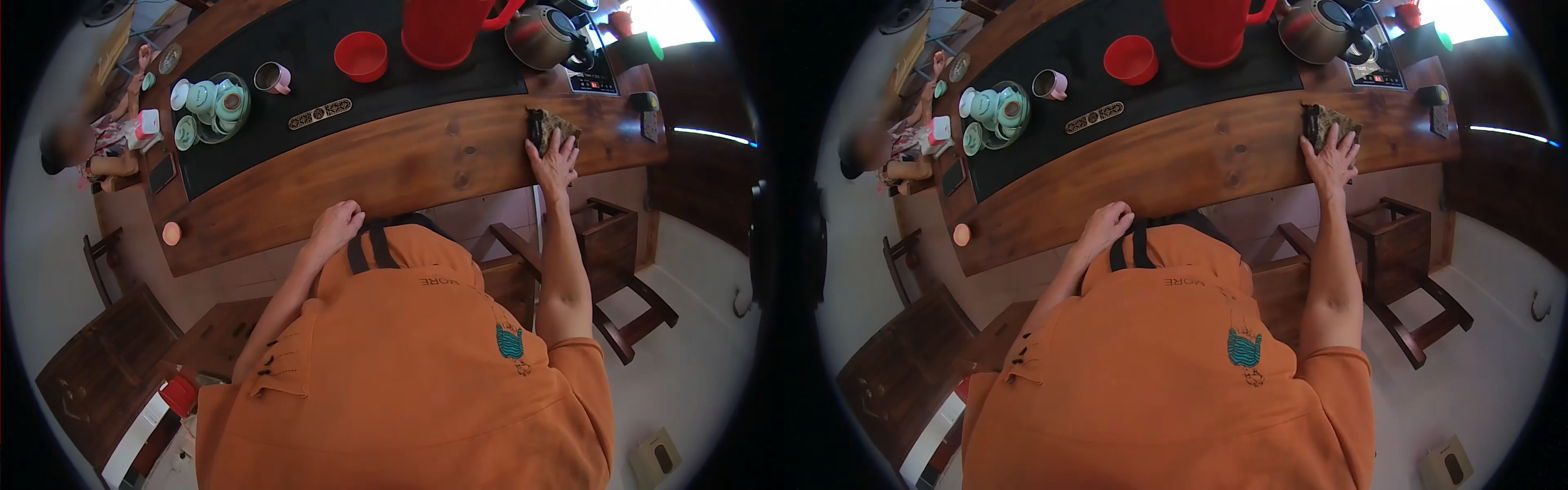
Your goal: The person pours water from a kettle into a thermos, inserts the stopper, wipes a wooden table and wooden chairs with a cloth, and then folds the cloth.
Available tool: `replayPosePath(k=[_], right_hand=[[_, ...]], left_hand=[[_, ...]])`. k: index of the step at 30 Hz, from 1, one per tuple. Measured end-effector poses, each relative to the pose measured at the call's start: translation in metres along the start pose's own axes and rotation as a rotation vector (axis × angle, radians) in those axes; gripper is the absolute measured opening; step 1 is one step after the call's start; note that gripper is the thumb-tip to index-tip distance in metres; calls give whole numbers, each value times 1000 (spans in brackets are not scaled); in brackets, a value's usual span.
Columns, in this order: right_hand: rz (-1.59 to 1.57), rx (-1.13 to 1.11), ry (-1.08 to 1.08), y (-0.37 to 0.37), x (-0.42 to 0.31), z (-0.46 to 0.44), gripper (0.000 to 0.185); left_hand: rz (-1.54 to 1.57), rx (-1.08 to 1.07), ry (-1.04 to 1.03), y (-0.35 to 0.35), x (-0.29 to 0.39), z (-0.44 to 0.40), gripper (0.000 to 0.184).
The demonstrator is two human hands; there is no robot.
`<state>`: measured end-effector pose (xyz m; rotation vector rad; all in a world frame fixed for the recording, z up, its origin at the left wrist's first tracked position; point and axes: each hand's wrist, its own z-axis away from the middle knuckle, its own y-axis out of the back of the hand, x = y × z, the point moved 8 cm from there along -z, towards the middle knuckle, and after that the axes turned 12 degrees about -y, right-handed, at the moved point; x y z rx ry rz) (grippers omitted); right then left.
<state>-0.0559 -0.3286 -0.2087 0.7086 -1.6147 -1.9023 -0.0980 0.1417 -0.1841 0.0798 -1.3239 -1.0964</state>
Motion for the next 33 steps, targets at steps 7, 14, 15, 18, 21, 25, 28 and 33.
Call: replayPosePath(k=[7, 14, 15, 18, 21, 25, 28, 33], right_hand=[[10, 34, 11, -7, 5, -14, 74], [-2, 30, 229, -7, -34, 35, 74], [-18, 17, 270, -6, -42, 46, 73], [-42, -35, 401, -2, -62, 76, 75], [-21, -107, 452, 5, -70, 88, 79], [43, -296, 459, 11, -75, 89, 84], [45, -353, 472, 12, -74, 86, 87], [89, -421, 461, 9, -76, 84, 92]], left_hand=[[23, 3, 61, -1, -1, 7, 22], [12, 54, 37, -3, 7, -8, 22], [10, 79, 35, 4, 7, -14, 22], [81, 231, 7, 32, 7, -44, 20], [233, 383, 60, 61, -8, -91, 22], [273, 472, 140, 82, -32, -151, 33], [529, 519, 262, 91, -24, -171, 38], [539, 541, 424, 94, -39, -198, 35]])
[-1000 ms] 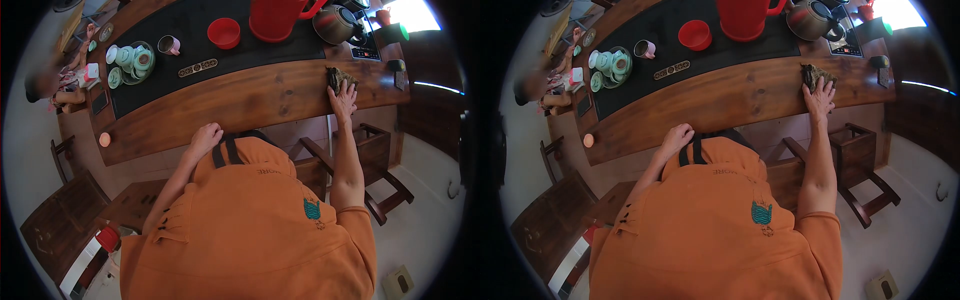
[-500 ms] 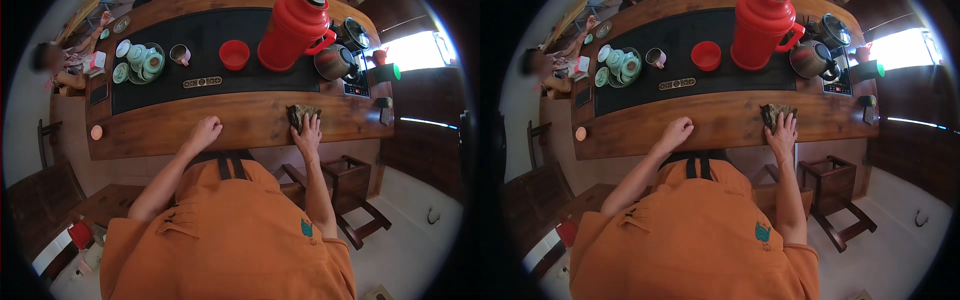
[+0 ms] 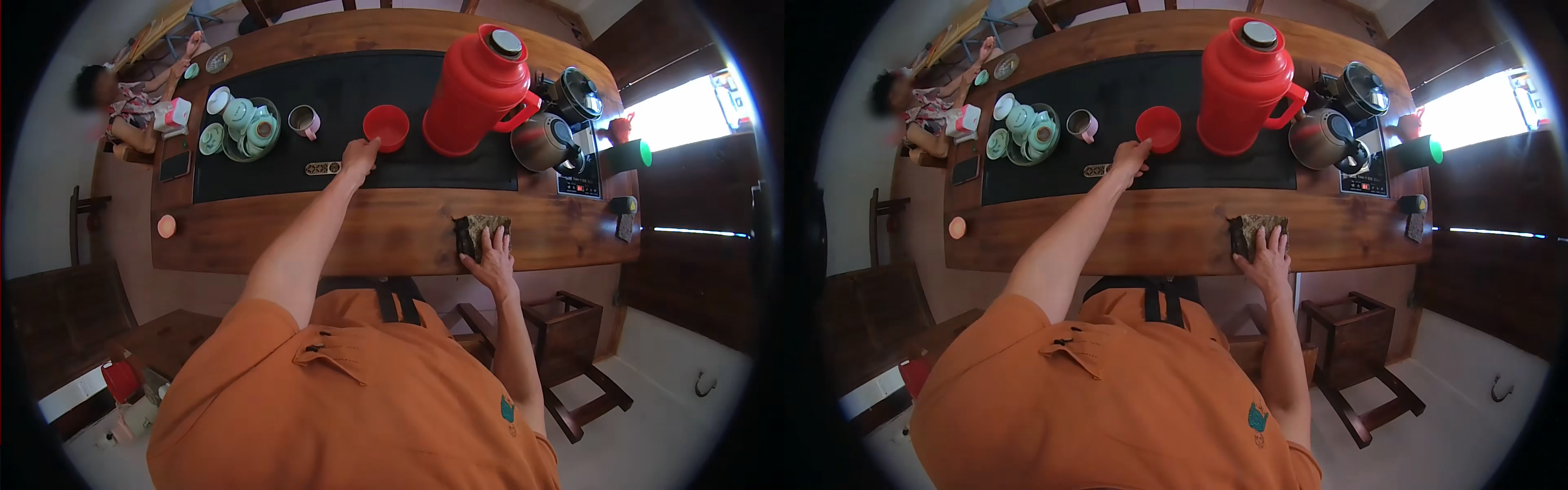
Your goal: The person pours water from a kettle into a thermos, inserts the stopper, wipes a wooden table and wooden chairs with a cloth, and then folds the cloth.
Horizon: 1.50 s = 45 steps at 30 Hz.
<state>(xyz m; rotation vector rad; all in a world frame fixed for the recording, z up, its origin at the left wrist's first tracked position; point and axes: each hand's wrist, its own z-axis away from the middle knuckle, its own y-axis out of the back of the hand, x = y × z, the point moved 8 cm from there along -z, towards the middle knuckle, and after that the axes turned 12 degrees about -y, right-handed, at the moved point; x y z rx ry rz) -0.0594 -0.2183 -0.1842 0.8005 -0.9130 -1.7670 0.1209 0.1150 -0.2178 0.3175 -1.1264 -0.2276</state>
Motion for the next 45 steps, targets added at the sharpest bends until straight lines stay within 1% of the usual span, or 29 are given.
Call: replayPosePath(k=[1, 3, 8, 11, 15, 16, 18, 19, 20, 21, 22, 23, 24, 25, 26, 27, 28, 29, 31, 32, 34, 35, 37, 38, 40, 41, 43, 44, 45], right_hand=[[-5, -29, -10, 0, 1, 0, 92], [-4, -18, -2, 2, 0, 2, 92], [-46, 26, -18, 0, 2, 0, 90], [-54, 24, -32, -2, 7, 0, 89], [-144, -33, -48, 0, 9, -3, 85], [-169, -45, -52, -2, 12, -3, 84], [-203, -62, -54, 1, 17, 2, 81], [-325, -8, -51, 1, 25, 1, 79], [-446, 45, -47, 4, 29, 1, 76], [-501, 149, -45, 21, 21, 12, 67], [-494, 146, -44, 29, 13, 19, 67], [-700, 44, -2, 31, 3, 23, 67], [-907, -62, 36, 29, -7, 28, 68], [-903, -67, 27, 25, -14, 30, 68], [-1350, -368, 44, 11, -30, 33, 69], [-1788, -685, 57, 9, -57, 44, 70], [-1849, -665, 82, 19, -69, 51, 77], [-1849, -664, 74, 30, -79, 59, 77], [-2146, -786, 112, 49, -93, 69, 78], [-2149, -779, 108, 50, -92, 69, 78], [-2140, -843, 267, 58, -98, 73, 83], [-2143, -844, 258, 55, -96, 71, 83], [-2174, -976, 492, 62, -97, 75, 82], [-2172, -979, 488, 63, -96, 77, 82], [-2139, -807, 356, 66, -89, 70, 78], [-2132, -812, 359, 74, -92, 71, 78], [-2277, -562, 103, 89, -76, 61, 70], [-2270, -568, 106, 105, -78, 60, 70], [-2217, -454, 232, 134, -75, 57, 68]], left_hand=[[8, 21, 35, -2, -8, -6, 34], [38, 39, 14, -5, -4, -8, 30], [103, 87, 97, 0, -10, -7, 18], [120, 104, 61, 10, -9, 5, 23], [109, -39, -31, 20, 6, 49, 15], [105, -35, -28, 25, 9, 64, 15], [229, -165, -92, 15, 21, 92, 16], [236, -214, -95, 11, 24, 104, 15], [239, -209, -93, 12, 30, 116, 15], [260, -283, -132, 6, 42, 129, 15], [281, -359, -169, -2, 49, 139, 15], [318, -388, -191, -11, 44, 140, 15], [323, -392, -184, -14, 56, 149, 15], [357, -479, -158, -22, 68, 161, 15], [392, -565, -132, -29, 81, 174, 15], [395, -568, -122, -32, 86, 180, 15], [419, -609, -163, -37, 95, 184, 15], [442, -652, -206, -41, 104, 188, 15], [438, -688, -191, -43, 108, 195, 15], [433, -721, -182, -46, 110, 198, 15], [437, -729, -185, -45, 114, 199, 16], [441, -731, -190, -44, 115, 199, 16], [410, -729, -179, -42, 120, 202, 16], [377, -723, -179, -41, 121, 203, 17], [383, -711, -200, -41, 119, 201, 18], [388, -704, -218, -39, 119, 200, 19], [425, -672, -237, -32, 123, 201, 20], [457, -645, -252, -28, 124, 202, 22], [461, -639, -255, -26, 122, 202, 22]])
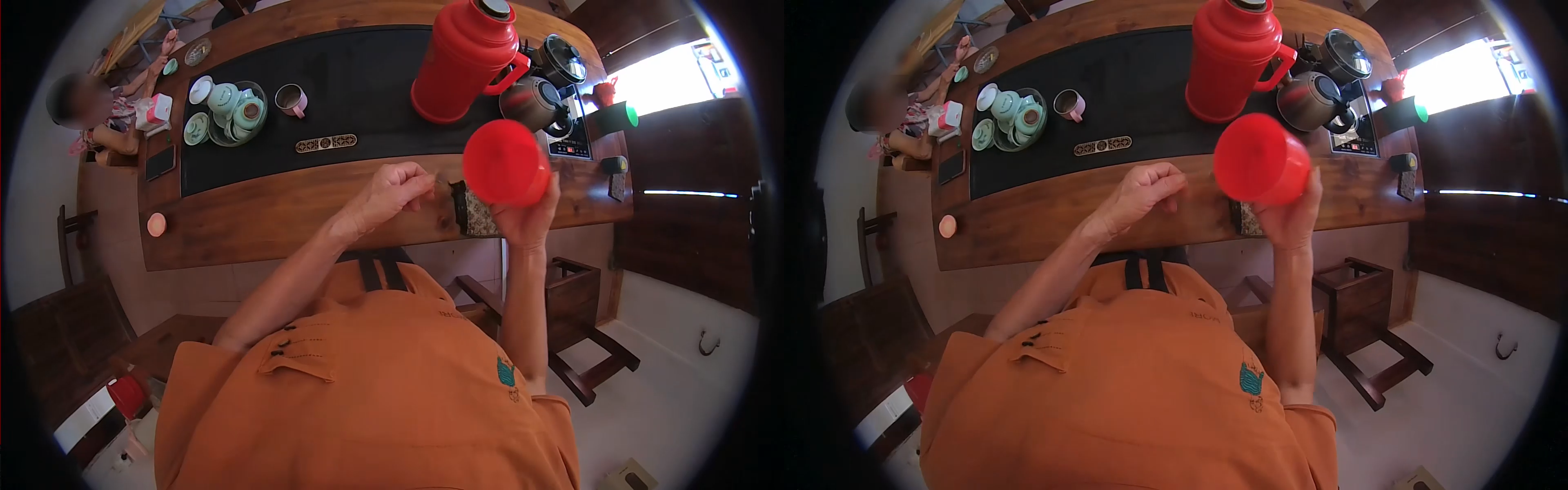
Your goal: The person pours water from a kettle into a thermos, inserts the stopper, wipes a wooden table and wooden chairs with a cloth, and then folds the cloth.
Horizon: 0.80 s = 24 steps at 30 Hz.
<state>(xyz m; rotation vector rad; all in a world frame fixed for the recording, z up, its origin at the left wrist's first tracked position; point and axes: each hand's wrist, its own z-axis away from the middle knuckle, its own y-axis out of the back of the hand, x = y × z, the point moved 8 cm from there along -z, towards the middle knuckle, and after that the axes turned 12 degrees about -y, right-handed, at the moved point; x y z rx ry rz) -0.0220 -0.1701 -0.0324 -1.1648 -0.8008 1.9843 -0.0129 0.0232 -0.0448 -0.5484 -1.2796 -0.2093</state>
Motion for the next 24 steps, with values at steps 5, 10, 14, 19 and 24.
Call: replayPosePath(k=[5, 10, 14, 19, 24], right_hand=[[499, -35, 387, -73, -119, -24, 59], [1238, 304, 669, -157, -183, -57, 76], [1722, 277, 710, -196, -189, -107, 91], [2233, 195, 496, -212, -156, -156, 97], [2258, 262, 482, -189, -146, -175, 92]], left_hand=[[-92, 50, 84, 22, -25, 22, 24], [-111, 155, 91, 49, -48, 56, 25], [-155, 214, 110, 57, -65, 66, 24], [-160, 290, 50, 67, -75, 76, 26], [-172, 328, 33, 68, -78, 84, 28]])
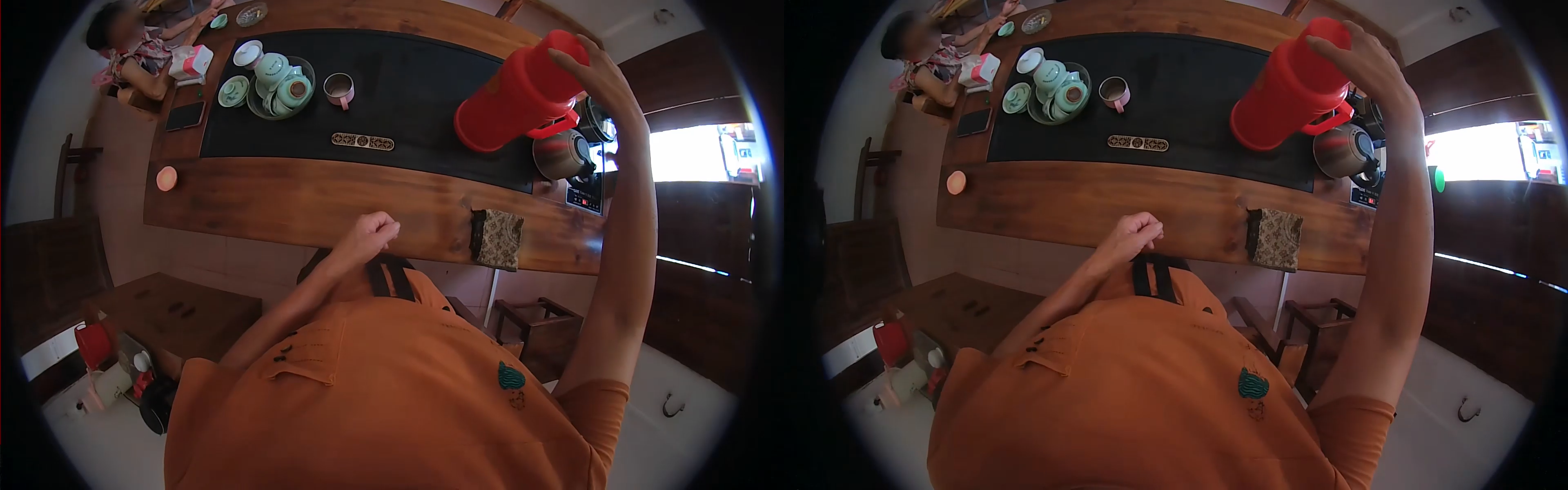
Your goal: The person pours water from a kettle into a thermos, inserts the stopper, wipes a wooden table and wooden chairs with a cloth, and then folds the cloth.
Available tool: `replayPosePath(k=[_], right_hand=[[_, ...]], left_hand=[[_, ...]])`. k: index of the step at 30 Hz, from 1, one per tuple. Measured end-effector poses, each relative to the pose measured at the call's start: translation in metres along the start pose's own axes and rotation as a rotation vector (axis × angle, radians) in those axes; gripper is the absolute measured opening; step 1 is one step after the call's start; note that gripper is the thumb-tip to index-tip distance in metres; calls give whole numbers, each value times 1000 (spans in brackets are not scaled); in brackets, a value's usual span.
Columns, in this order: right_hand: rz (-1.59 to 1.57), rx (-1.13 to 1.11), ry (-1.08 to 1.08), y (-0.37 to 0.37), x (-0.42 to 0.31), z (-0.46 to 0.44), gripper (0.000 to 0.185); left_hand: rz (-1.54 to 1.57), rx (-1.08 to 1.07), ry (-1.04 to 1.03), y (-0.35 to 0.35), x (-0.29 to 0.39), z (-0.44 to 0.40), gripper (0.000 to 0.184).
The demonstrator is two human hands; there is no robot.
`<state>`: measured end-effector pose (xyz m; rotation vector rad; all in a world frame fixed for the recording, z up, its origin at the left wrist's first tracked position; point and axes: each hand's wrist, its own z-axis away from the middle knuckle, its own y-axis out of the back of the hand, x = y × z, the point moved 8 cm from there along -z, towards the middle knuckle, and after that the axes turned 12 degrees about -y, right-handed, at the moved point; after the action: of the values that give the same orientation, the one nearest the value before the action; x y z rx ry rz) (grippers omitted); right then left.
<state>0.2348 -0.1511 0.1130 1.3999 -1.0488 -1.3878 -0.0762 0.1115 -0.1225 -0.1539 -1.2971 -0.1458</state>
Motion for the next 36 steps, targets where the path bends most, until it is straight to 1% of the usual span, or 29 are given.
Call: replayPosePath(k=[2, 3, 4, 7, 8, 9, 11, 12, 14, 16, 18, 19, 20, 22, 23, 26, 28, 30, 32, 33, 34, 36], right_hand=[[-15, 87, 44, -2, 7, 5, 83], [-15, 75, 32, -5, 16, 9, 83], [43, 264, 119, 7, 18, 18, 87], [-121, 426, 105, 26, -1, 89, 71], [-153, 569, 176, 28, -3, 114, 65], [-218, 522, 156, 11, 8, 129, 48], [-232, 281, 55, -50, 44, 152, 47], [-189, 166, 17, -82, 59, 167, 48], [-81, 52, -61, -166, 115, 198, 53], [-83, -138, -250, -214, 138, 233, 61], [15, -228, -332, -246, 145, 262, 68], [8, -291, -418, -262, 152, 274, 77], [-3, -297, -438, -272, 151, 283, 77], [132, -139, -348, -277, 138, 297, 84], [161, -145, -377, -282, 132, 301, 89], [225, -106, -412, -283, 114, 307, 91], [207, -65, -424, -282, 108, 305, 89], [193, -106, -481, -288, 105, 304, 86], [227, -39, -478, -288, 95, 302, 77], [228, -27, -491, -288, 89, 299, 74], [261, 29, -473, -290, 82, 298, 64], [282, 8, -502, -300, 72, 296, 57]], left_hand=[[-31, -45, 12, -2, -4, 1, 25], [-29, -53, 27, -4, -5, 2, 25], [-23, -40, 6, -5, -4, 1, 26], [-33, -43, 12, -9, -6, 0, 27], [-50, -54, 14, -10, -8, -1, 28], [-54, -61, 16, -11, -10, -2, 28], [-80, -74, 62, -15, -7, -1, 28], [-108, -70, 87, -14, -7, 0, 28], [-133, -115, 89, -15, -15, -1, 27], [-163, -152, 92, -14, -21, -2, 27], [-195, -208, 116, -14, -25, -1, 23], [-207, -223, 128, -14, -27, 0, 23], [-233, -222, 141, -12, -27, -1, 23], [-264, -240, 159, -11, -30, -1, 23], [-257, -247, 158, -10, -32, 0, 23], [-274, -277, 160, -1, -41, 4, 23], [-299, -292, 149, 8, -46, 6, 23], [-351, -324, 173, 20, -45, 13, 23], [-391, -326, 171, 35, -46, 16, 24], [-421, -345, 102, 44, -44, 16, 24], [-450, -362, 34, 52, -43, 16, 25], [-449, -344, 0, 76, -37, 19, 25]])
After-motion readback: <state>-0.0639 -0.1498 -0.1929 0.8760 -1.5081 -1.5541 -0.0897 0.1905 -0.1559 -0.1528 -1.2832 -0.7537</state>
